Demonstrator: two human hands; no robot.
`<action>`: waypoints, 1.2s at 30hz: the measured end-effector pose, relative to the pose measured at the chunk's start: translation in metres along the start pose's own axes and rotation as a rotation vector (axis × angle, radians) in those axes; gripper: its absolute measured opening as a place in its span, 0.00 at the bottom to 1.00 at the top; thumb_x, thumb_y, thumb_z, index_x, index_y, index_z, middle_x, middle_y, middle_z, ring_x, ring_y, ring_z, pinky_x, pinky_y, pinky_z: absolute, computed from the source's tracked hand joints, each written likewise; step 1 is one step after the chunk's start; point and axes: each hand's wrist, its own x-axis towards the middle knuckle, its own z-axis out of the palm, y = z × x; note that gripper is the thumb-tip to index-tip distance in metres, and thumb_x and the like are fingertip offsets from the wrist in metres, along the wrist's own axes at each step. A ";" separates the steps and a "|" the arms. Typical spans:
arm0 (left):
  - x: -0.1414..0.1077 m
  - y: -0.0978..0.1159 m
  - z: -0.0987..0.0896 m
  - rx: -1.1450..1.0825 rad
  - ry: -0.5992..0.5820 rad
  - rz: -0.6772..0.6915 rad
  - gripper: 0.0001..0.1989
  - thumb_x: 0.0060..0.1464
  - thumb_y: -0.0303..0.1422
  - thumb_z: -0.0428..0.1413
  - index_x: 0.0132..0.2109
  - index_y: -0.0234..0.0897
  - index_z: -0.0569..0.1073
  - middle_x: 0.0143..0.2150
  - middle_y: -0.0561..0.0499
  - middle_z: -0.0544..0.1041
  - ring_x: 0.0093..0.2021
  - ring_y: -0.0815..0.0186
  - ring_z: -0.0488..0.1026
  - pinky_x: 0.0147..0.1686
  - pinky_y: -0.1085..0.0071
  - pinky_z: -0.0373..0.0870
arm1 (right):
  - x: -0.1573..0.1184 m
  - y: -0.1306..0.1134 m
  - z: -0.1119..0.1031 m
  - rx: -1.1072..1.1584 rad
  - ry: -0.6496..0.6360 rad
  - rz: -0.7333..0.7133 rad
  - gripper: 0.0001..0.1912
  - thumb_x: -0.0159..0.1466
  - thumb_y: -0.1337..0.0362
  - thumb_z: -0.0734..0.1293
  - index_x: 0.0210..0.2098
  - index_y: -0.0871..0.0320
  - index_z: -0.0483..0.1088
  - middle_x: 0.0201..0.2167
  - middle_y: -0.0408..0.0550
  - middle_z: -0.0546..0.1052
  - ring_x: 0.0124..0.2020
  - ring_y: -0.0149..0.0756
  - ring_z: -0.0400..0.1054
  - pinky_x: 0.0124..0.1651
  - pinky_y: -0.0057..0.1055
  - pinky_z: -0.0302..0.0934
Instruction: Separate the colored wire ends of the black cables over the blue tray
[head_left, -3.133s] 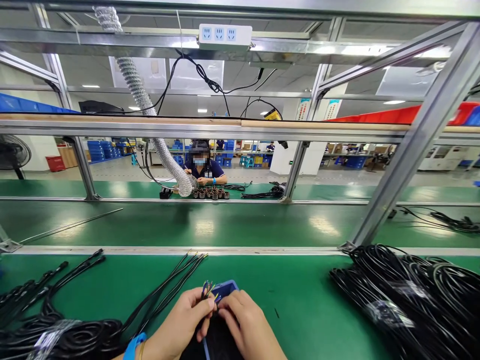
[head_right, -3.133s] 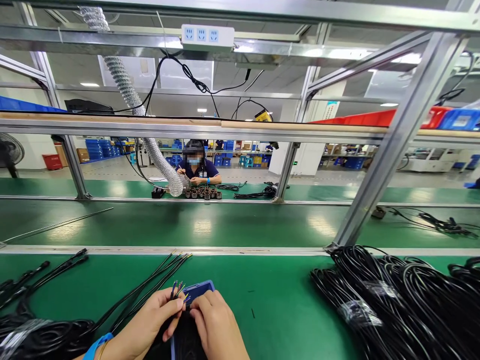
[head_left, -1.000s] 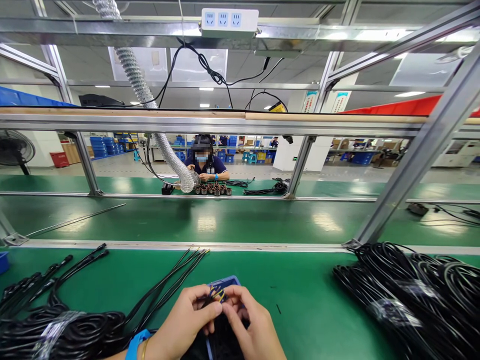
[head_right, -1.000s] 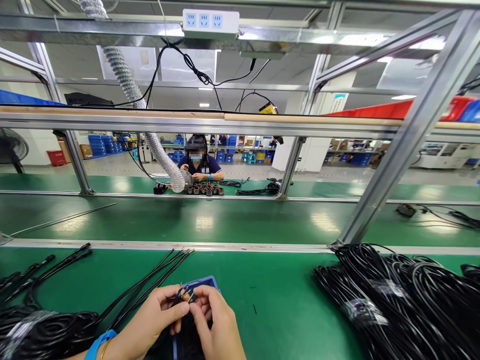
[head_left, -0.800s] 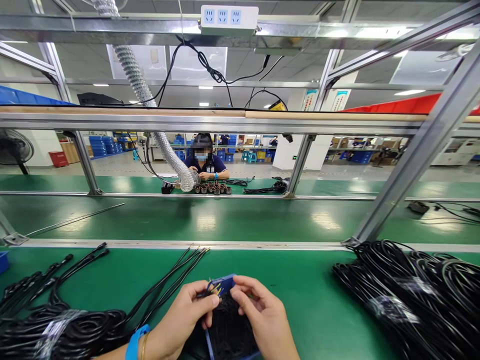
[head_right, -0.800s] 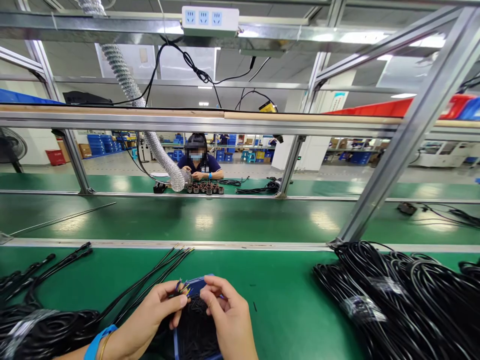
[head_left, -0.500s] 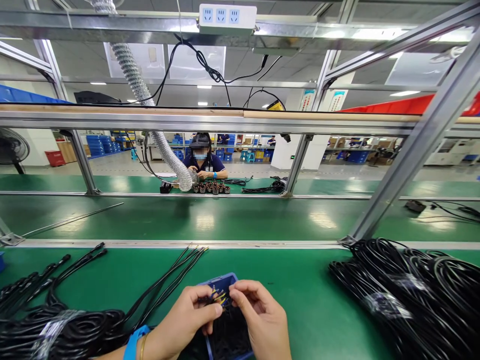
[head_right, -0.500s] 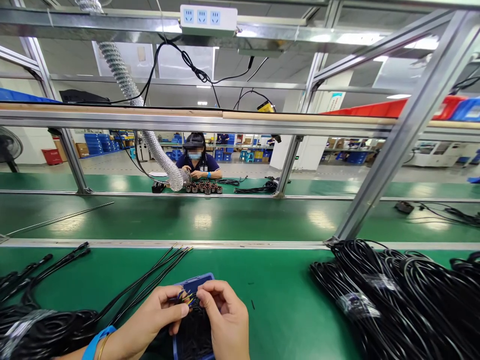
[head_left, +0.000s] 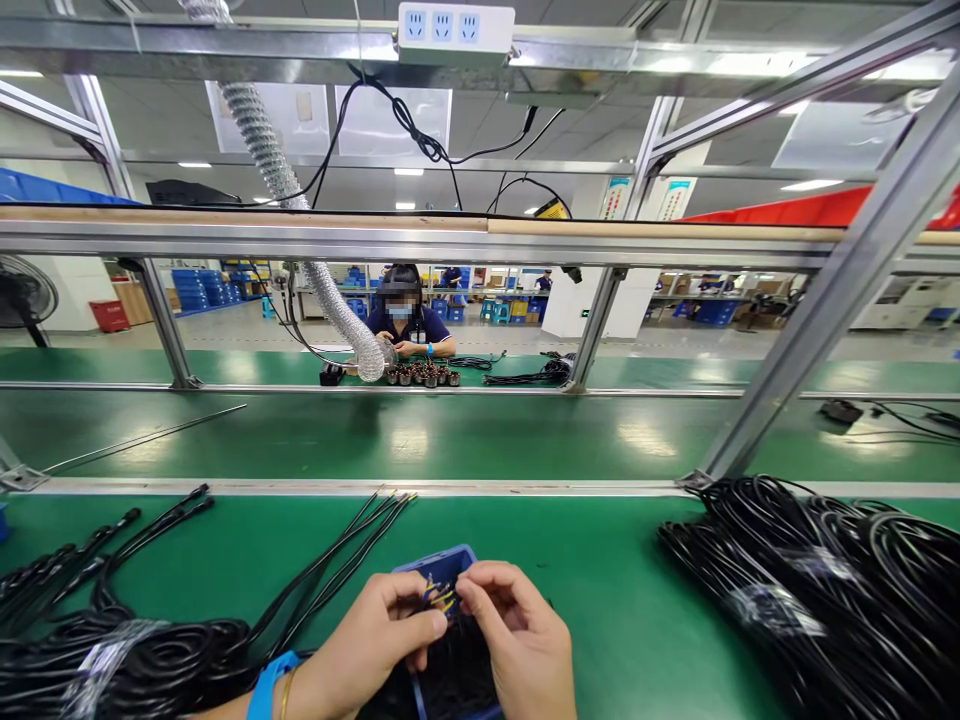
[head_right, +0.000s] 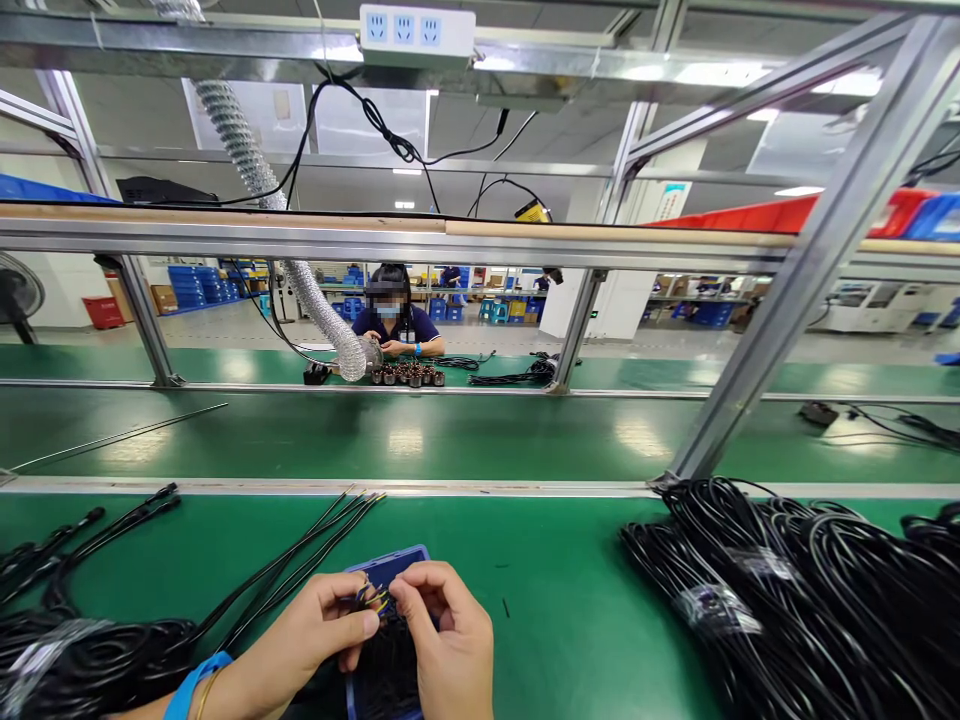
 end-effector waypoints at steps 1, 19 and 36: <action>0.000 0.000 0.000 -0.004 0.003 0.000 0.19 0.46 0.45 0.64 0.29 0.34 0.70 0.24 0.56 0.65 0.23 0.71 0.62 0.26 0.72 0.59 | -0.001 0.001 0.000 -0.005 -0.017 0.005 0.07 0.58 0.60 0.74 0.29 0.56 0.76 0.26 0.45 0.79 0.26 0.33 0.74 0.30 0.21 0.71; -0.001 0.007 0.003 -0.053 0.084 -0.019 0.14 0.47 0.41 0.60 0.30 0.34 0.69 0.22 0.56 0.64 0.23 0.71 0.59 0.26 0.73 0.57 | 0.001 0.015 -0.009 -1.005 -0.466 -0.327 0.11 0.51 0.79 0.74 0.23 0.57 0.76 0.54 0.52 0.76 0.58 0.60 0.65 0.57 0.56 0.64; 0.004 -0.013 -0.002 -0.023 0.042 -0.011 0.16 0.47 0.43 0.63 0.30 0.35 0.70 0.19 0.59 0.63 0.20 0.73 0.59 0.22 0.74 0.55 | 0.010 -0.013 -0.012 -0.229 -0.131 -0.142 0.07 0.62 0.59 0.71 0.33 0.55 0.79 0.29 0.46 0.82 0.28 0.35 0.76 0.31 0.23 0.71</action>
